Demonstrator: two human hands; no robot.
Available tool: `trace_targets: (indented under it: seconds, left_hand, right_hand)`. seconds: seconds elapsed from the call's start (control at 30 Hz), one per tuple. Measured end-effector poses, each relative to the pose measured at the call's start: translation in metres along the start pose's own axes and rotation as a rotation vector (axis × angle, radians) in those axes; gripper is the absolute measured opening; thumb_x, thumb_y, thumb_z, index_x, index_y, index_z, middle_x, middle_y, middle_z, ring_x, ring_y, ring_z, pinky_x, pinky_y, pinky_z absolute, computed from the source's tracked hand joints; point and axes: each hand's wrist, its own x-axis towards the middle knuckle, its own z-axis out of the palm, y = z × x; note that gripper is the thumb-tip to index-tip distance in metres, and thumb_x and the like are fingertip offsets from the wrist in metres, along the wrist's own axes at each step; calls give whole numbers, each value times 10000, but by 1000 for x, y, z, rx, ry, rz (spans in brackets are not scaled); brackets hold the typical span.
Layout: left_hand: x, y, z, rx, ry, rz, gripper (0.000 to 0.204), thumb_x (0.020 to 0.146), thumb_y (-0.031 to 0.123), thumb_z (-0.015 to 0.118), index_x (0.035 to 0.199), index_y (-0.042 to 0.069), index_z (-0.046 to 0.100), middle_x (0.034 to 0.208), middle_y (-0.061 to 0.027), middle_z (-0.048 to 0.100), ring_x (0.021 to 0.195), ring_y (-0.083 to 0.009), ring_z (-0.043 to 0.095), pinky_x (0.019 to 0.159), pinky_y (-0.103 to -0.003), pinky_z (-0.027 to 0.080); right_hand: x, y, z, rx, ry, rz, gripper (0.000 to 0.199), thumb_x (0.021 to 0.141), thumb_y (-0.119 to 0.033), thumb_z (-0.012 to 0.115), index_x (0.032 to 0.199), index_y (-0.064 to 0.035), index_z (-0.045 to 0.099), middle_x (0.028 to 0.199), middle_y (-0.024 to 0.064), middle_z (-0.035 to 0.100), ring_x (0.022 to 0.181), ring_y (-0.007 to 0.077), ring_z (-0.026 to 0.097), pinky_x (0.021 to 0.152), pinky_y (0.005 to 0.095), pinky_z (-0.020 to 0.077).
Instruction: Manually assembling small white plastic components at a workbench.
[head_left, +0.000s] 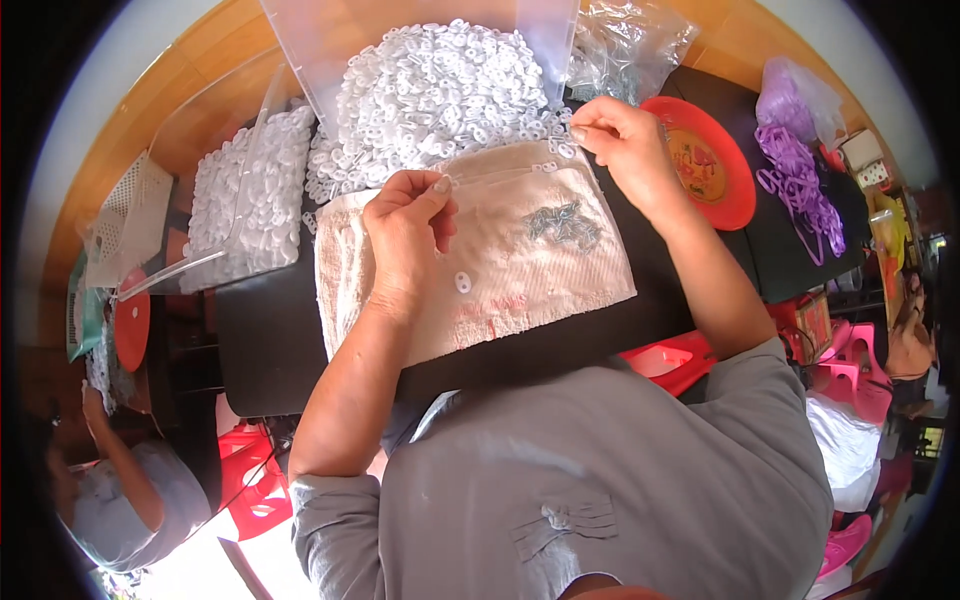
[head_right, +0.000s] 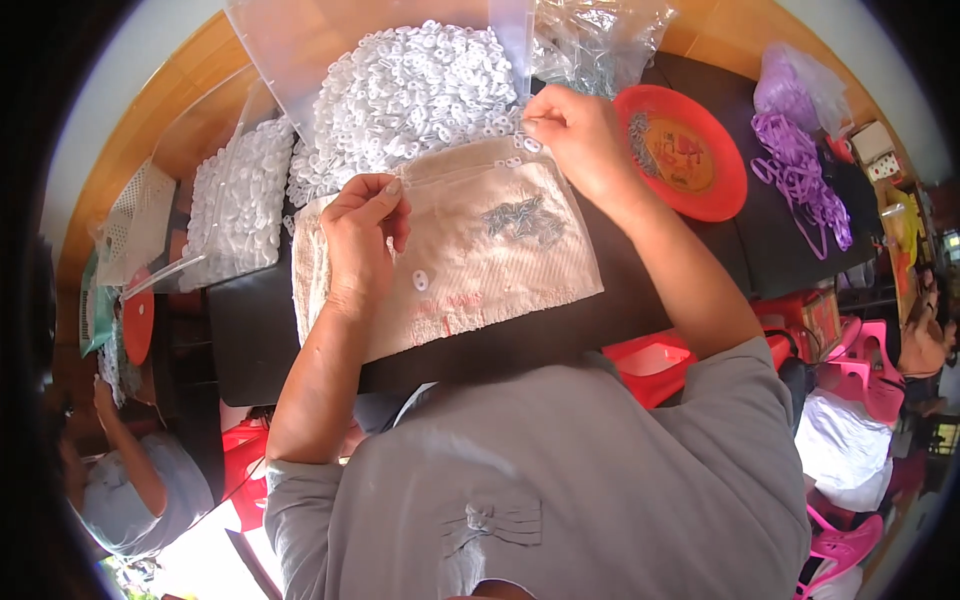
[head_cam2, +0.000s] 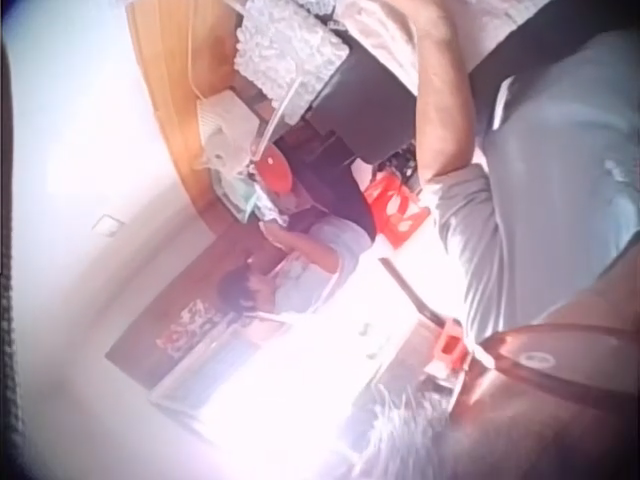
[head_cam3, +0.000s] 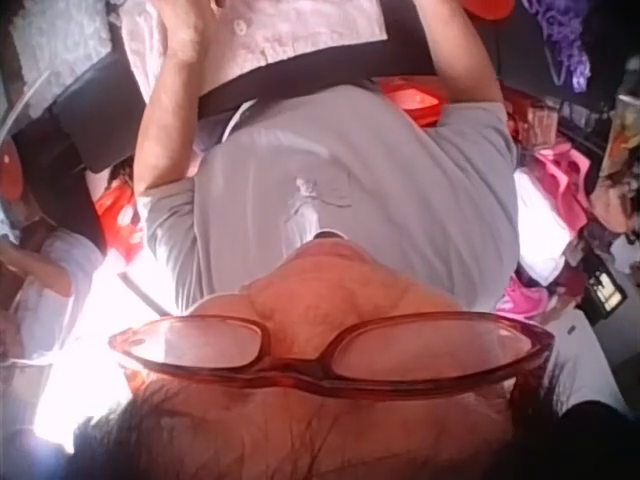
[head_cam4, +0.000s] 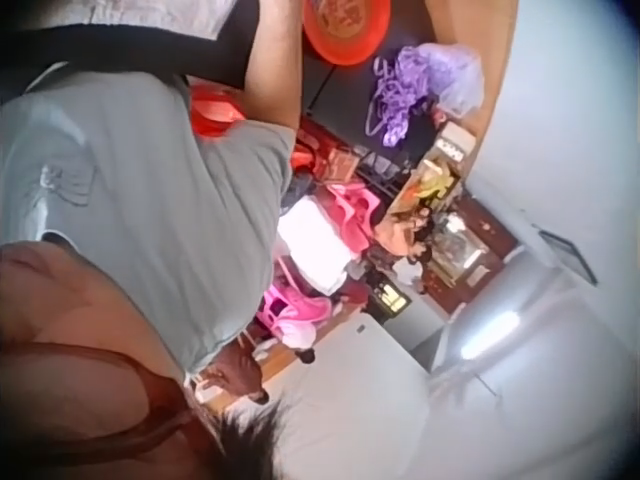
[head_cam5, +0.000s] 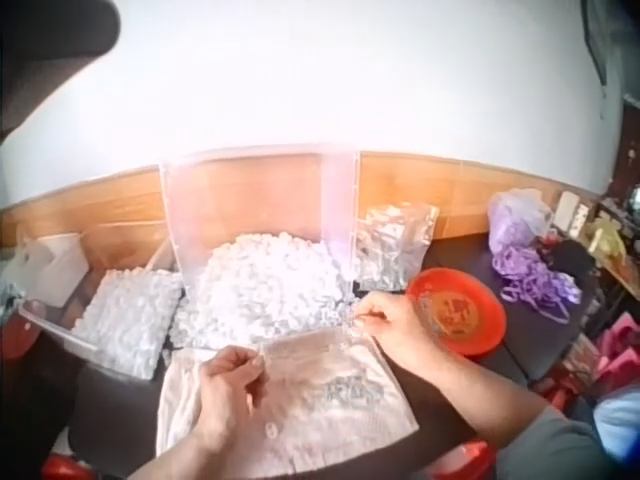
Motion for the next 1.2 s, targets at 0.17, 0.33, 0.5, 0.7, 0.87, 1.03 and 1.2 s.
trace_targets:
  seconds: [0.17, 0.33, 0.5, 0.7, 0.87, 1.03, 1.2]
  left_hand:
    - [2, 0, -2, -44, 23, -89, 76, 880, 67, 604, 874, -8, 596, 662, -63, 590, 481, -115, 490, 403, -249, 349]
    - [5, -2, -4, -71, 2, -128, 101, 882, 94, 613, 891, -6, 599, 676, -66, 593, 489, -129, 499, 410, -258, 357]
    - [2, -1, -5, -64, -2, -120, 113, 881, 108, 611, 902, -2, 604, 687, -69, 589, 494, -137, 500, 417, -263, 364]
    - [1, -3, -1, -6, -6, -129, 113, 838, 103, 613, 884, 0, 615, 662, -60, 584, 477, -122, 491, 402, -253, 360]
    - [1, -4, 1, 54, -11, -112, 93, 827, 106, 618, 853, 18, 624, 646, -44, 578, 470, -106, 480, 397, -243, 349]
    - [-1, -3, 1, 18, -45, -94, 96, 819, 96, 604, 806, 2, 598, 619, -47, 566, 440, -96, 462, 369, -245, 331]
    - [5, -7, 0, 43, -57, -94, 80, 816, 85, 610, 795, 9, 601, 614, -39, 557, 440, -95, 454, 373, -243, 318]
  right_hand:
    - [10, 3, -2, -502, -143, 11, 104, 792, -128, 657, 871, -61, 655, 764, 85, 657, 703, 232, 637, 632, 378, 461]
    - [13, 11, 9, -787, -217, -4, 111, 795, -159, 643, 838, -57, 639, 816, 129, 663, 815, 346, 632, 702, 453, 476]
    - [10, 25, 14, -739, -261, -33, 121, 790, -156, 642, 847, -49, 637, 849, 143, 653, 815, 360, 627, 701, 468, 471]
    - [9, 14, 24, -913, -175, -173, 122, 817, -143, 615, 878, -41, 642, 827, 155, 658, 810, 365, 629, 700, 472, 473]
    - [15, -8, 44, -657, -405, -195, 119, 824, -167, 619, 882, -65, 639, 802, 142, 657, 791, 345, 633, 688, 456, 476]
    - [36, -32, 73, -550, -283, -305, 125, 836, -187, 610, 870, -75, 653, 815, 116, 670, 778, 327, 641, 682, 436, 482]
    - [66, -31, 106, -565, -295, -329, 166, 847, -229, 596, 869, -81, 667, 822, 103, 683, 789, 315, 648, 683, 428, 484]
